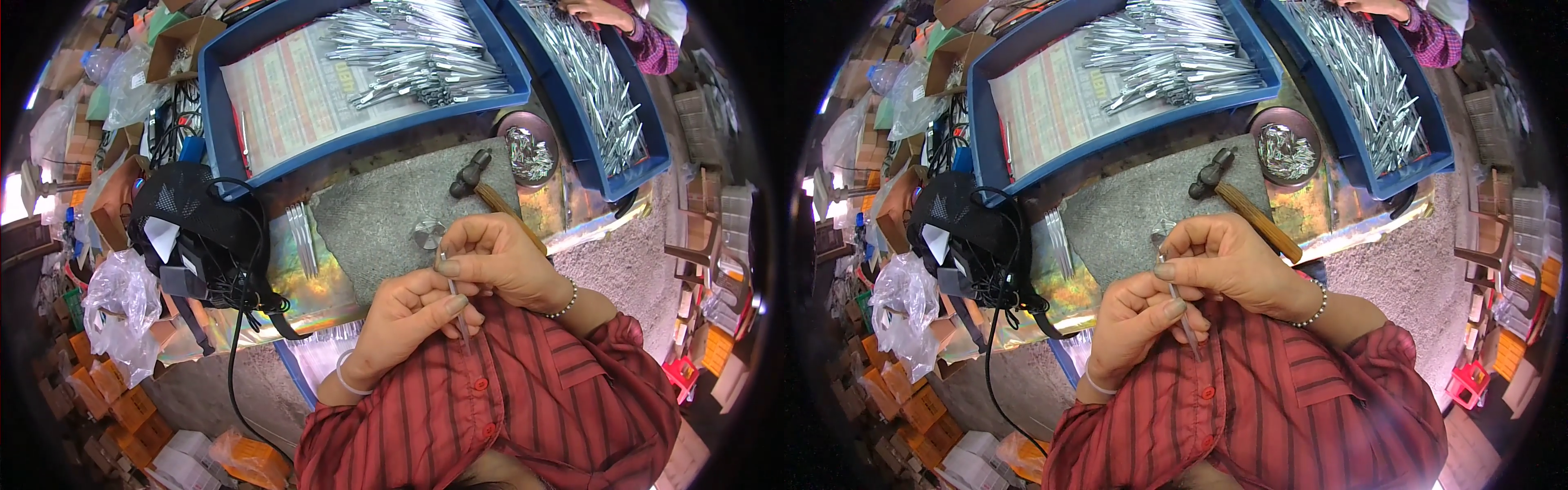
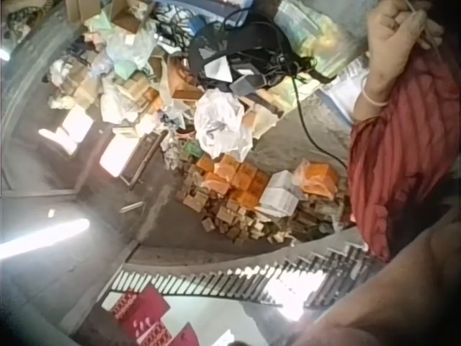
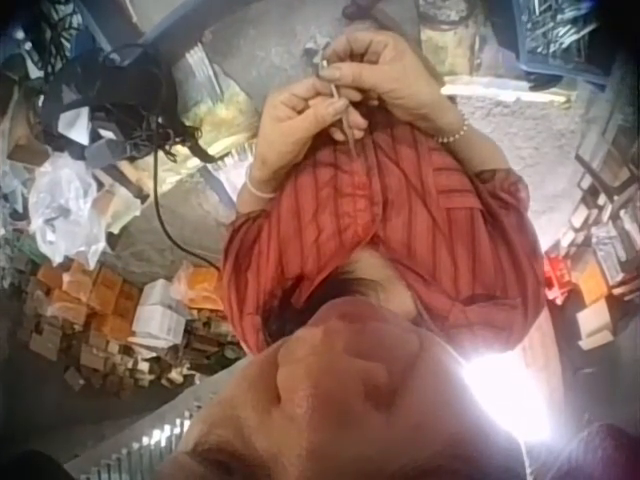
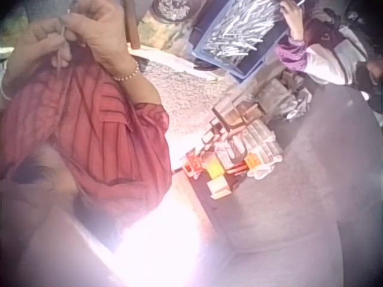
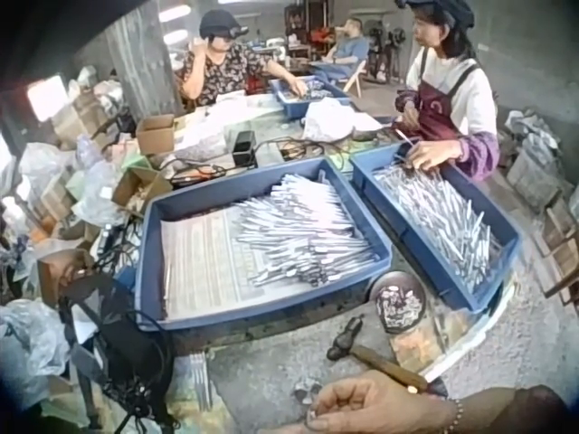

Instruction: Assembling small metal components using a hammer and a precision punch tool on a stone base.

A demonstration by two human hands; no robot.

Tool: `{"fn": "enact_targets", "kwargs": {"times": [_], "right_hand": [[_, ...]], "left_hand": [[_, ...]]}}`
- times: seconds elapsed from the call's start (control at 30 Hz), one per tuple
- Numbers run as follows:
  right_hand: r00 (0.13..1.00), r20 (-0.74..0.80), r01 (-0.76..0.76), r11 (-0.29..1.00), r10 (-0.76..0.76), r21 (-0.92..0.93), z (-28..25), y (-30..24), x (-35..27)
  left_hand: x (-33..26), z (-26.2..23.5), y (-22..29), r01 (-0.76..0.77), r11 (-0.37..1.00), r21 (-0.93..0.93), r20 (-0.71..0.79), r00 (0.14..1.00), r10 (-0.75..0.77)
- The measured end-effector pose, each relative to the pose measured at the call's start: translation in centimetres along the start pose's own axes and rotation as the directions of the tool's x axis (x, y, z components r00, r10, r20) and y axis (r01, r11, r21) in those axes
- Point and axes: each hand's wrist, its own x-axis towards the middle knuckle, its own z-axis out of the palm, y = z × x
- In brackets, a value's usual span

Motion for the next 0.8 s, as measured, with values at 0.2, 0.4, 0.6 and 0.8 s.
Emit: {"fn": "enact_targets", "kwargs": {"times": [0.2,0.4,0.6,0.8], "right_hand": [[0.997,0.072,-0.038,0.999,0.041,-0.035,-0.1,-0.3,0.0],[0.996,0.072,0.069,0.989,-0.06,-0.129,0.5,-0.1,0.1],[0.996,0.081,0.039,0.992,-0.03,-0.117,1.0,-0.1,0.7],[0.999,0.04,-0.002,0.993,0.006,-0.116,1.7,0.0,1.2]], "left_hand": [[-0.2,-0.2,-0.3,-0.029,1.0,-0.002,0.0,1.0,0.029],[-0.7,-0.2,-0.5,-0.082,0.996,0.035,-0.06,0.995,0.084],[-1.1,-0.6,-0.2,-0.104,0.993,0.052,-0.061,0.992,0.107],[-1.3,-1.0,0.1,-0.085,0.996,0.028,-0.061,0.994,0.086]]}}
